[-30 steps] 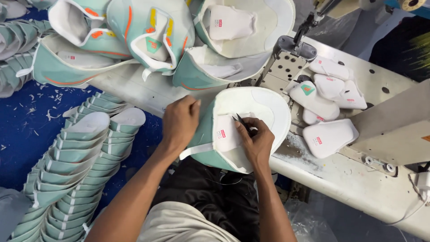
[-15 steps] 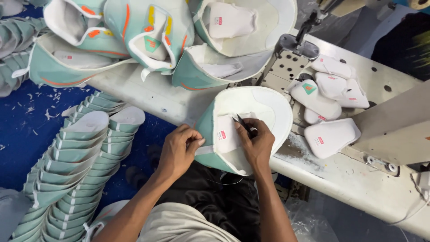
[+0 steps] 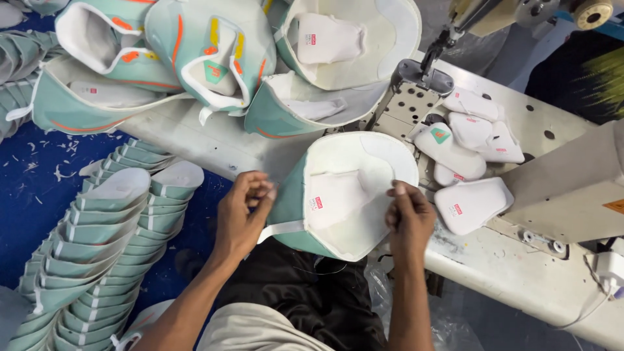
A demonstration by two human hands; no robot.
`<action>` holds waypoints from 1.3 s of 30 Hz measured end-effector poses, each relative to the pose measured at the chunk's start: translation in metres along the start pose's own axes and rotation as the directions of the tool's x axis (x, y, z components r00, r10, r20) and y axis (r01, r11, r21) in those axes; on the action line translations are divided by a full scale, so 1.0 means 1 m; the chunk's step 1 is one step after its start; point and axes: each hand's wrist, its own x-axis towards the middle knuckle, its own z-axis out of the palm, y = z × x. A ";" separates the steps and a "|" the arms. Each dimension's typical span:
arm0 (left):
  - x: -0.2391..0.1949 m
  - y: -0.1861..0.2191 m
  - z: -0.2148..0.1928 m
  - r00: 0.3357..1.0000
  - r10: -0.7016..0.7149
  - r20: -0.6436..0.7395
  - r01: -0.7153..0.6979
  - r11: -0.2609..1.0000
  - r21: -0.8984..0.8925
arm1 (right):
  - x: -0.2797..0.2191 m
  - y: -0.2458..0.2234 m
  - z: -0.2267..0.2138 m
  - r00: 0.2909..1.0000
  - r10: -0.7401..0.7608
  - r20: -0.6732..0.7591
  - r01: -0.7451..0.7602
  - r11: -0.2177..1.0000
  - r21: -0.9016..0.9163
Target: The person uses a pair of scissors to trim excess threads and fabric from the interior and exterior of light blue and white shoes. The person handles the shoes one by one, turning them over to access different areas, and places the finished items on a pile.
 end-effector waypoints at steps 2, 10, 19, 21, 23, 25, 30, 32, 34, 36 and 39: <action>0.007 0.005 0.009 0.999 0.011 0.048 -0.010 1.000 -0.020 | -0.003 -0.008 -0.010 1.000 -0.011 -0.022 0.013 0.998 0.065; 0.032 0.011 0.048 0.893 -0.286 0.348 0.290 0.956 0.041 | -0.003 0.012 -0.027 0.999 -0.023 -0.040 0.013 0.976 -0.218; 0.020 0.000 0.048 0.977 -0.027 0.211 0.049 0.993 -0.103 | -0.007 0.007 -0.026 1.000 -0.025 0.007 0.025 0.991 -0.130; 0.017 0.005 0.046 0.980 -0.032 0.196 0.050 0.995 -0.091 | -0.005 0.010 -0.032 0.999 -0.042 0.016 0.043 0.996 -0.078; 0.014 0.021 0.039 0.983 -0.035 0.180 0.050 0.996 -0.080 | -0.007 0.011 -0.039 0.998 -0.062 0.025 0.063 0.998 -0.024; 0.010 0.049 0.027 0.993 -0.019 0.116 0.017 1.000 0.015 | -0.009 0.010 -0.045 0.999 -0.045 -0.014 0.047 0.980 0.195; -0.003 0.103 0.014 0.899 0.435 -0.054 -0.408 0.875 0.262 | -0.021 0.003 -0.067 0.989 -0.143 0.033 0.119 0.914 0.387; -0.004 0.111 0.016 0.801 0.595 -0.073 -0.523 0.754 0.398 | -0.020 -0.001 -0.077 0.983 -0.177 0.055 0.128 0.862 0.491; -0.003 0.108 0.019 0.728 0.684 0.029 -0.615 0.634 0.468 | -0.017 -0.004 -0.086 0.969 -0.235 0.078 0.152 0.815 0.560; -0.004 0.116 0.024 0.698 0.714 0.052 -0.639 0.588 0.496 | -0.020 -0.015 -0.084 0.960 -0.269 0.073 0.191 0.824 0.533; -0.001 0.121 0.038 0.643 0.754 0.134 -0.694 0.499 0.519 | -0.025 -0.028 -0.076 0.959 -0.282 0.032 0.238 0.861 0.448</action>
